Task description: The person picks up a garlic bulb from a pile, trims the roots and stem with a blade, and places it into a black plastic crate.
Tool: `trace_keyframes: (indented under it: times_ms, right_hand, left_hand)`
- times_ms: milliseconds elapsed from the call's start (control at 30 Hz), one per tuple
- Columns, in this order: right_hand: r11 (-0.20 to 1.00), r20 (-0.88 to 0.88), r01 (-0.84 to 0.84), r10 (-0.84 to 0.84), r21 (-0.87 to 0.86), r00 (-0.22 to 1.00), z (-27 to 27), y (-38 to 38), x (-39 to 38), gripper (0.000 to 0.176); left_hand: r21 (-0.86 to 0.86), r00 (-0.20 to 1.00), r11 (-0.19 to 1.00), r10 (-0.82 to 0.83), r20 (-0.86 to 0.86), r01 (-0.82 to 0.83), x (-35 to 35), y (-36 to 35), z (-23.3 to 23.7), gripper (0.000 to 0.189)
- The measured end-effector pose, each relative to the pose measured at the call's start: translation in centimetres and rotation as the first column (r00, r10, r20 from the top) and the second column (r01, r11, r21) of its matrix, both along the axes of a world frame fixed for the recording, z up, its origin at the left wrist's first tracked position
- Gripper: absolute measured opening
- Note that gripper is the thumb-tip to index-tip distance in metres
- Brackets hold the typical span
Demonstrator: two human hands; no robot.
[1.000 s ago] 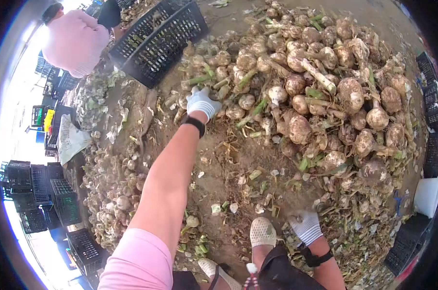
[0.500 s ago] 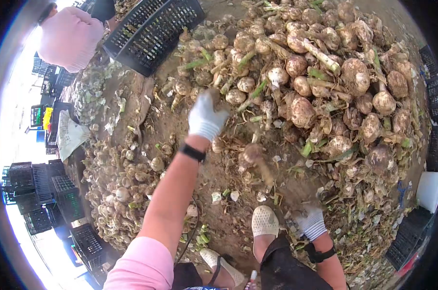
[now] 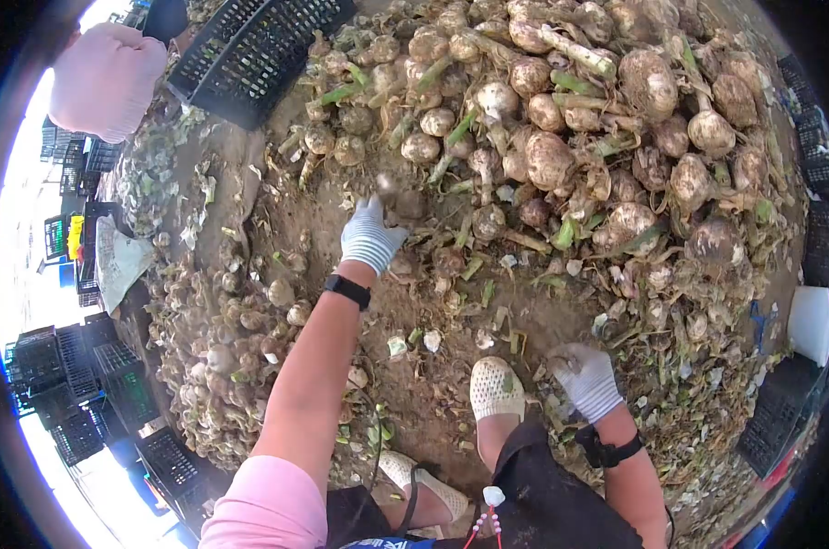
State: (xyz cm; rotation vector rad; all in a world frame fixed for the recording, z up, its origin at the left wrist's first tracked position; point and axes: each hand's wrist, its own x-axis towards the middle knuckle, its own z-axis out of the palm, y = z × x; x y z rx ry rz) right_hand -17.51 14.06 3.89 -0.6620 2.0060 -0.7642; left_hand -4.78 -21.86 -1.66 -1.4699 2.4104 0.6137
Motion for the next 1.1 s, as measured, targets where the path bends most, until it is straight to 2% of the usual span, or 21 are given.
trace_keyframes:
  times_ms: [33,67,100,200,300,333,433,500,567,633,667,700,767,800,833,900,967,1000,1033,1067,1100]
  right_hand:
    - [1.000,-0.003,0.002,-0.002,0.005,1.000,0.0,0.1,0.0,0.023]
    - [1.000,-0.006,-0.018,0.018,0.023,1.000,-0.1,0.3,0.1,0.024]
    - [0.999,-0.008,-0.036,0.036,0.038,0.999,-0.2,0.4,0.1,0.024]
    - [0.997,-0.042,-0.068,0.070,0.041,0.997,-0.1,0.2,0.6,0.028]
    - [0.992,-0.162,-0.113,0.102,-0.056,0.982,-1.4,0.7,0.5,0.032]
    - [0.995,-0.119,-0.097,0.097,0.003,0.988,-0.9,0.4,0.3,0.033]
    - [0.995,-0.076,-0.053,0.059,0.083,0.995,-0.4,0.7,0.1,0.034]
    - [1.000,-0.138,-0.006,0.010,0.027,0.990,-1.4,1.3,0.1,0.033]
    - [0.999,-0.099,0.022,-0.025,-0.028,0.995,-0.8,0.4,0.1,0.030]
    - [0.998,-0.168,-0.020,0.029,0.055,0.985,-0.3,-0.9,0.1,0.024]
    - [0.991,-0.253,-0.096,0.116,0.088,0.961,0.7,-2.0,0.0,0.019]
    - [0.992,-0.246,-0.097,0.115,0.084,0.962,0.3,-2.6,0.1,0.019]
    - [0.977,-0.471,-0.178,0.104,-0.116,0.876,-0.5,-3.4,0.3,0.016]
    - [0.978,-0.456,-0.207,0.175,-0.021,0.873,0.6,-4.3,0.3,0.015]
    - [0.960,-0.487,-0.279,0.258,0.031,0.835,0.8,-5.2,0.4,0.014]
    - [0.937,-0.466,-0.347,0.322,0.033,0.824,1.3,-6.6,0.9,0.016]
    - [0.911,-0.460,-0.405,0.394,0.081,0.795,2.8,-8.3,1.6,0.020]
    - [0.875,-0.468,-0.462,0.470,0.141,0.748,3.2,-9.0,2.1,0.023]
    - [0.853,-0.476,-0.503,0.503,0.137,0.722,3.5,-9.6,2.4,0.021]
    - [0.839,-0.498,-0.514,0.527,0.178,0.688,3.9,-10.0,3.1,0.020]
    - [0.823,-0.517,-0.523,0.553,0.221,0.653,4.1,-10.1,3.5,0.019]
  left_hand:
    - [-0.135,0.981,0.989,-0.083,-0.173,0.060,0.3,0.2,0.0,0.062]
    - [-0.118,0.971,0.976,-0.200,-0.128,0.186,0.3,-0.2,0.1,0.075]
    - [-0.114,0.971,0.976,-0.200,-0.129,0.186,0.0,-0.8,-0.5,0.075]
    - [-0.024,0.934,0.944,-0.320,0.159,0.328,-2.6,-2.0,-0.5,0.082]
    - [-0.066,0.915,0.933,-0.331,0.230,0.354,-5.1,-1.1,3.0,0.080]
    - [-0.122,0.885,0.877,-0.456,0.089,0.464,-4.6,-1.9,2.1,0.080]
    - [0.018,0.814,0.824,-0.563,0.143,0.566,-4.5,-3.9,0.6,0.079]
    - [-0.033,0.796,0.797,-0.600,0.077,0.604,-3.9,-3.6,0.3,0.077]
    - [0.077,0.883,0.886,-0.462,0.077,0.457,-3.5,-2.6,0.6,0.073]
    - [0.172,0.912,0.932,-0.254,-0.321,0.320,-1.0,-1.4,-1.8,0.074]
    - [0.417,0.866,0.892,0.059,-0.496,0.178,0.3,-0.4,-1.9,0.070]
    - [0.652,0.734,0.753,0.390,-0.555,0.093,1.6,1.0,-1.6,0.066]
    - [0.929,0.354,0.362,0.862,-0.363,0.073,2.6,5.2,0.8,0.058]
    - [0.552,0.667,0.818,0.322,-0.672,0.162,4.0,5.9,-1.0,0.051]
    - [0.662,0.616,0.735,0.454,-0.643,0.149,3.2,8.1,3.9,0.050]
    - [0.543,0.803,0.833,0.255,-0.539,0.101,3.9,10.4,6.1,0.048]
    - [0.854,0.628,0.513,0.637,-0.446,0.087,5.8,12.0,3.0,0.041]
    - [0.945,0.602,0.324,0.761,-0.242,-0.030,4.7,12.9,4.6,0.035]
    - [0.694,0.701,0.606,0.295,-0.650,0.388,4.3,13.5,4.6,0.037]
    - [0.714,0.804,0.622,0.219,-0.553,0.322,4.8,14.3,5.3,0.041]
    - [0.722,0.887,0.643,0.144,-0.440,0.254,3.3,14.9,10.0,0.044]
